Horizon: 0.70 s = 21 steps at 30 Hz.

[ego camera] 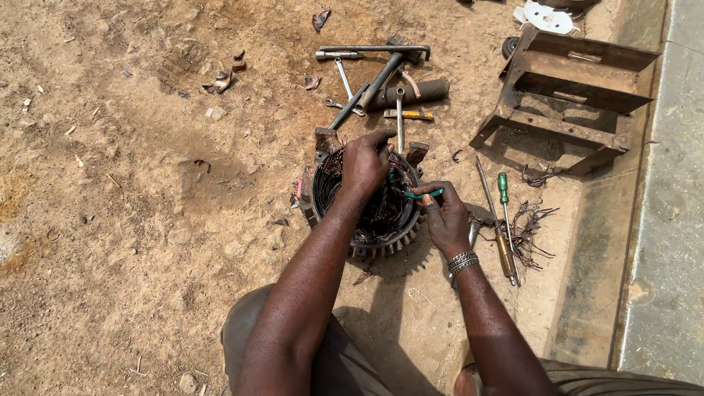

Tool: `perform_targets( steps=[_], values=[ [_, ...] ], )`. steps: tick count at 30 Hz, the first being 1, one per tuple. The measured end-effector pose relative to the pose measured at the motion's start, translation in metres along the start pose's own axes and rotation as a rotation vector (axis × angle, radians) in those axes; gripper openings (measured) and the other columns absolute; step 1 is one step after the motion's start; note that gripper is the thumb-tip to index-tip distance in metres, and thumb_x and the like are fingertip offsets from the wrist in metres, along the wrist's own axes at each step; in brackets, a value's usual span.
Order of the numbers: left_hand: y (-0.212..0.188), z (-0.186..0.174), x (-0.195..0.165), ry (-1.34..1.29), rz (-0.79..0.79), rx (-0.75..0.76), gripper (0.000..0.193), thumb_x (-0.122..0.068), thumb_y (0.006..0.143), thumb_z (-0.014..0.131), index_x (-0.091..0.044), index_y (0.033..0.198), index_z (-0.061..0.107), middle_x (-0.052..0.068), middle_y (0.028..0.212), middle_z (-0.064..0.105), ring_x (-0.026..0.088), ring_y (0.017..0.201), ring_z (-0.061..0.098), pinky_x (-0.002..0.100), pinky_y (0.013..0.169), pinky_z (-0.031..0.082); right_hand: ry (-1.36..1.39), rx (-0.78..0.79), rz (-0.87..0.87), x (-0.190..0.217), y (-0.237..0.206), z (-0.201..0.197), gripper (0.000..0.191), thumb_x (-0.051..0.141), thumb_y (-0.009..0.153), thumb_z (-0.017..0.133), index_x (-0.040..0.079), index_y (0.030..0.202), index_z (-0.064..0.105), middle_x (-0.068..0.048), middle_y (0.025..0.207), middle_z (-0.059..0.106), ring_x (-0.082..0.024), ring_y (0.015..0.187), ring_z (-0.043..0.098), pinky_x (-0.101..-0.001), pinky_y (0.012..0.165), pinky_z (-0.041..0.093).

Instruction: The person crouches on bare dirt beside concrete steps and dismantles a burned electric motor stator, using a screwdriver and pliers to pry and pull the old copper windings out of the housing. Extracted wire bundles are set aside on the ground as the person works around the stator.

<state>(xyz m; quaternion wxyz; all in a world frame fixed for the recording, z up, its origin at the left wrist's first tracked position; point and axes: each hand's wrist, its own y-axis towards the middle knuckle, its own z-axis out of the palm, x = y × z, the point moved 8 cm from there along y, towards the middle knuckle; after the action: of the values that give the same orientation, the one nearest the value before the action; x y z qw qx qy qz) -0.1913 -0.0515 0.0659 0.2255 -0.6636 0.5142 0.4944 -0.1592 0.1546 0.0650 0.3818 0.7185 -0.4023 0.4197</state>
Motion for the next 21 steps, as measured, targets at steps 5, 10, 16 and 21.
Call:
perform_targets(
  steps=[5, 10, 16, 21],
  values=[
    [0.001, 0.014, 0.011, 0.029, -0.011, 0.039, 0.025, -0.011, 0.093, 0.073, -0.017, 0.116, 0.077, 0.008, 0.111, 0.078, 0.017, 0.086, 0.078, 0.036, 0.078, 0.066, -0.227, 0.026, -0.076, 0.006, 0.001, 0.007, 0.009, 0.015, 0.104, 0.060, 0.010, 0.111, 0.061, -0.008, 0.108, 0.077, -0.022, 0.106, 0.076, -0.0369, 0.091, 0.063],
    [-0.001, 0.015, 0.011, 0.111, 0.014, 0.016, 0.027, -0.014, 0.092, 0.074, -0.015, 0.119, 0.076, 0.010, 0.105, 0.079, 0.018, 0.082, 0.078, 0.036, 0.074, 0.067, -0.268, 0.033, -0.063, 0.019, 0.005, 0.012, 0.007, 0.014, 0.104, 0.059, 0.011, 0.111, 0.059, -0.008, 0.105, 0.077, -0.022, 0.100, 0.076, -0.0389, 0.085, 0.061],
    [0.000, 0.006, 0.016, 0.260, -0.114, 0.025, 0.024, -0.019, 0.097, 0.070, -0.013, 0.120, 0.074, 0.013, 0.092, 0.079, 0.020, 0.072, 0.077, 0.037, 0.069, 0.065, -0.430, 0.112, 0.110, 0.018, 0.011, 0.025, 0.010, 0.016, 0.103, 0.058, 0.011, 0.111, 0.059, -0.008, 0.097, 0.072, -0.024, 0.081, 0.073, -0.0409, 0.068, 0.059],
    [-0.001, 0.002, 0.001, 0.206, -0.145, 0.045, 0.027, -0.024, 0.098, 0.059, -0.013, 0.118, 0.075, 0.009, 0.095, 0.079, 0.018, 0.074, 0.076, 0.040, 0.070, 0.063, -0.381, 0.160, 0.080, 0.006, 0.029, 0.035, 0.021, 0.021, 0.105, 0.061, 0.010, 0.123, 0.060, -0.011, 0.111, 0.072, -0.025, 0.096, 0.074, -0.0400, 0.084, 0.061]
  ],
)
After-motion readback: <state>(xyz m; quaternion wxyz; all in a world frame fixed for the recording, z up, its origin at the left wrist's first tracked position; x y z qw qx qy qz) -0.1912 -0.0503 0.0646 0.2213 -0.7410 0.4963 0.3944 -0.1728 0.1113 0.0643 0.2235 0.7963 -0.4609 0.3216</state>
